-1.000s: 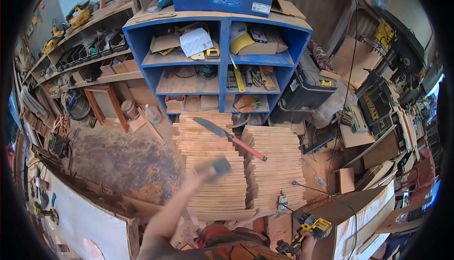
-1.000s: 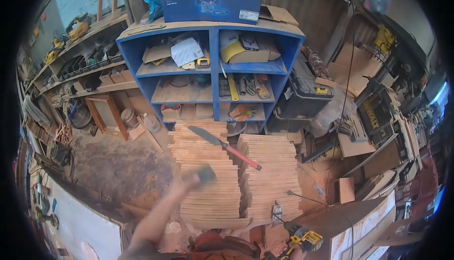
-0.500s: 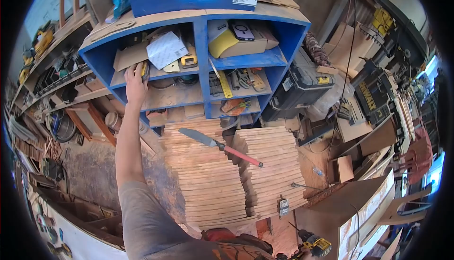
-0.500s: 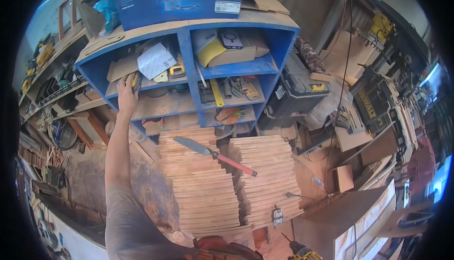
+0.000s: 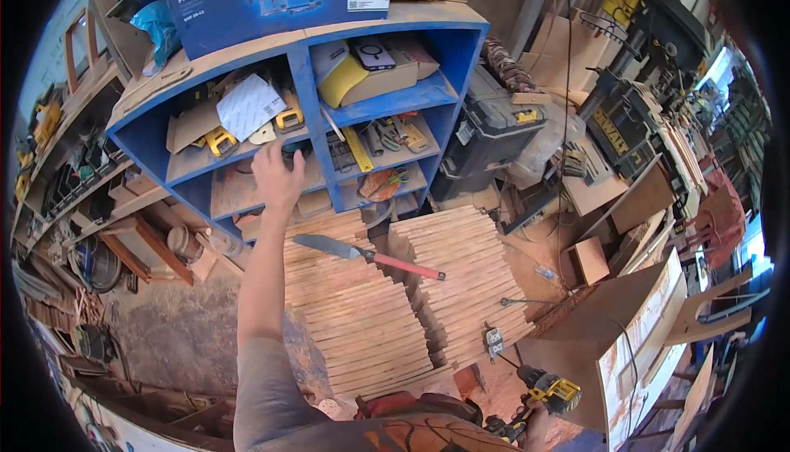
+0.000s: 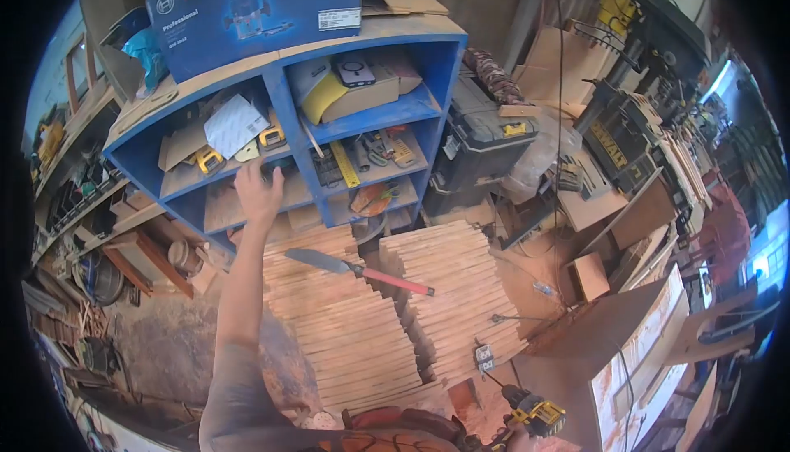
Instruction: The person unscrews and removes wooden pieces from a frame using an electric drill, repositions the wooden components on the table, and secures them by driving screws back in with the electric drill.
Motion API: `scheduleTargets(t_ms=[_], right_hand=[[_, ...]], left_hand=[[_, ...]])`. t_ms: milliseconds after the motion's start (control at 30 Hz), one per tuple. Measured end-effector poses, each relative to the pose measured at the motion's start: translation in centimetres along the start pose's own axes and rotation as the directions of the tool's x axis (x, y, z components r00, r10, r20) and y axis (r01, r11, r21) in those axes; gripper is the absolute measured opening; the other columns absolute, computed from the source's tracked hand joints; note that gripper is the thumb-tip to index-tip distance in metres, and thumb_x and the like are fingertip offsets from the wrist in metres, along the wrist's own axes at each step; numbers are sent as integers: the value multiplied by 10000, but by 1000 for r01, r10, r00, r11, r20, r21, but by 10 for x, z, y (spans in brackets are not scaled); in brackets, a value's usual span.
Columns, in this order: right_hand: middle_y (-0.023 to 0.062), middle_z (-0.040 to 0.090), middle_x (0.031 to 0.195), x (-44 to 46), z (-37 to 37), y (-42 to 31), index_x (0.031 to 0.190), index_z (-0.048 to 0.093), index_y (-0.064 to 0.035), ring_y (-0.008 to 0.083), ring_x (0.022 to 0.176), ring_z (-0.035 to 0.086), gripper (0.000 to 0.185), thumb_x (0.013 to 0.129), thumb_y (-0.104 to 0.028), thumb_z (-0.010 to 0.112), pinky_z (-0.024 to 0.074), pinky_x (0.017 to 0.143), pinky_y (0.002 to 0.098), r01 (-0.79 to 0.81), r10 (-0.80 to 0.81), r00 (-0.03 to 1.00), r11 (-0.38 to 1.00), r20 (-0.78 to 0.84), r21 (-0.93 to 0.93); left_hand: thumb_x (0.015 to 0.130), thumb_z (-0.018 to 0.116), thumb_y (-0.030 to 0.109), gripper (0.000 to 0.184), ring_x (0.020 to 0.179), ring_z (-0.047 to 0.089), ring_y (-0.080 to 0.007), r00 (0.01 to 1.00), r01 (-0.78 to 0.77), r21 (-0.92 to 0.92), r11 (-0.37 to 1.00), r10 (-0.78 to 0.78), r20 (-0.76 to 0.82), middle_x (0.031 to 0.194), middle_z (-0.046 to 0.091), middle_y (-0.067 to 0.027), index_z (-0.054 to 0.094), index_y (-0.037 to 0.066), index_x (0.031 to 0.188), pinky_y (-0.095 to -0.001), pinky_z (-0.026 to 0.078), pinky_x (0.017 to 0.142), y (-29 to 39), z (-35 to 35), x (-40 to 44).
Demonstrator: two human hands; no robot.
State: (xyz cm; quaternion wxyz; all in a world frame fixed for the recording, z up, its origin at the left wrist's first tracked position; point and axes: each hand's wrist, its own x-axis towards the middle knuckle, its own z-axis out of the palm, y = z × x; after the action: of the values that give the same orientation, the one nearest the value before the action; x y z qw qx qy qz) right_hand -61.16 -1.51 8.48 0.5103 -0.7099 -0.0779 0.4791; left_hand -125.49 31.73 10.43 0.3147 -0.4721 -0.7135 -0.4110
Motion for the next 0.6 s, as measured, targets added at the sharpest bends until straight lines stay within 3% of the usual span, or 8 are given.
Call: scheduleTargets(t_ms=[33, 67, 133, 167, 300, 333, 400, 600], right_hand=[[136, 658, 822, -4, 0, -6, 1061, 545, 24, 200, 505, 598, 330, 737, -40, 538, 560, 417, 350, -2, 2, 1000, 1000, 19, -18], [129, 661, 824, -7, 1, -12, 1068, 546, 18, 196, 505, 596, 337, 736, -40, 540, 558, 415, 342, -4, 5, 999, 999, 41, -34], [127, 662, 821, -17, 0, -10, 1052, 562, 19, 194, 504, 594, 325, 733, -41, 541, 554, 414, 336, 6, -6, 1000, 1000, -7, -13], [130, 660, 813, -16, -5, -3, 1044, 569, 25, 192, 502, 592, 321, 732, -42, 542, 550, 412, 335, 24, -24, 1000, 1000, -14, 0], [122, 648, 781, -32, -17, 2, 1034, 584, 31, 183, 501, 588, 310, 738, -49, 533, 551, 426, 342, 64, -63, 994, 998, -87, 9], [122, 648, 781, -33, -20, 3, 1034, 584, 31, 183, 501, 588, 310, 738, -49, 533, 551, 426, 342, 65, -64, 994, 998, -94, 18], [108, 636, 771, -37, -39, 7, 1035, 587, 24, 179, 502, 580, 299, 756, -57, 518, 545, 435, 350, -99, 101, 989, 995, -110, 30], [105, 629, 794, -40, -49, 29, 1053, 580, 15, 190, 494, 568, 309, 763, -68, 515, 523, 429, 348, -9, 26, 991, 991, -131, 131]], left_hand=[[834, 692, 318, 624, 1156, 524, -392, 993, -17, -48, 999, 23, 118, 1288, 569, -212, 538, 57, 1379, -506, 414, 986, 9, 8, -1], [834, 692, 318, 624, 1156, 524, -392, 993, -11, -62, 998, 19, 121, 1288, 569, -212, 538, 57, 1379, -506, 414, 986, 15, 15, 6], [855, 653, 300, 593, 1162, 539, -386, 969, 59, 213, 975, -108, 223, 1316, 574, -218, 544, 143, 1416, -483, 446, 962, 21, 28, 29], [843, 647, 329, 623, 1181, 530, -399, 945, 94, 249, 964, -166, 283, 1344, 564, -226, 535, 211, 1444, -516, 435, 977, 18, 38, 34], [814, 686, 410, 658, 1186, 522, -416, 910, 97, 284, 954, -201, 364, 1320, 592, -214, 546, 239, 1434, -561, 406, 1001, 13, 48, 51], [814, 686, 410, 658, 1186, 522, -416, 911, 92, 276, 957, -192, 365, 1320, 592, -214, 546, 239, 1434, -561, 406, 1001, 11, 48, 56], [816, 691, 423, 647, 1160, 537, -413, 890, 37, 278, 960, -158, 428, 1273, 623, -207, 557, 234, 1419, -545, 415, 990, 2, 44, 59], [784, 715, 477, 575, 1063, 592, -409, 866, 54, 215, 975, -152, 476, 1152, 679, -190, 629, 124, 1229, -510, 430, 970, 15, 10, 69]])
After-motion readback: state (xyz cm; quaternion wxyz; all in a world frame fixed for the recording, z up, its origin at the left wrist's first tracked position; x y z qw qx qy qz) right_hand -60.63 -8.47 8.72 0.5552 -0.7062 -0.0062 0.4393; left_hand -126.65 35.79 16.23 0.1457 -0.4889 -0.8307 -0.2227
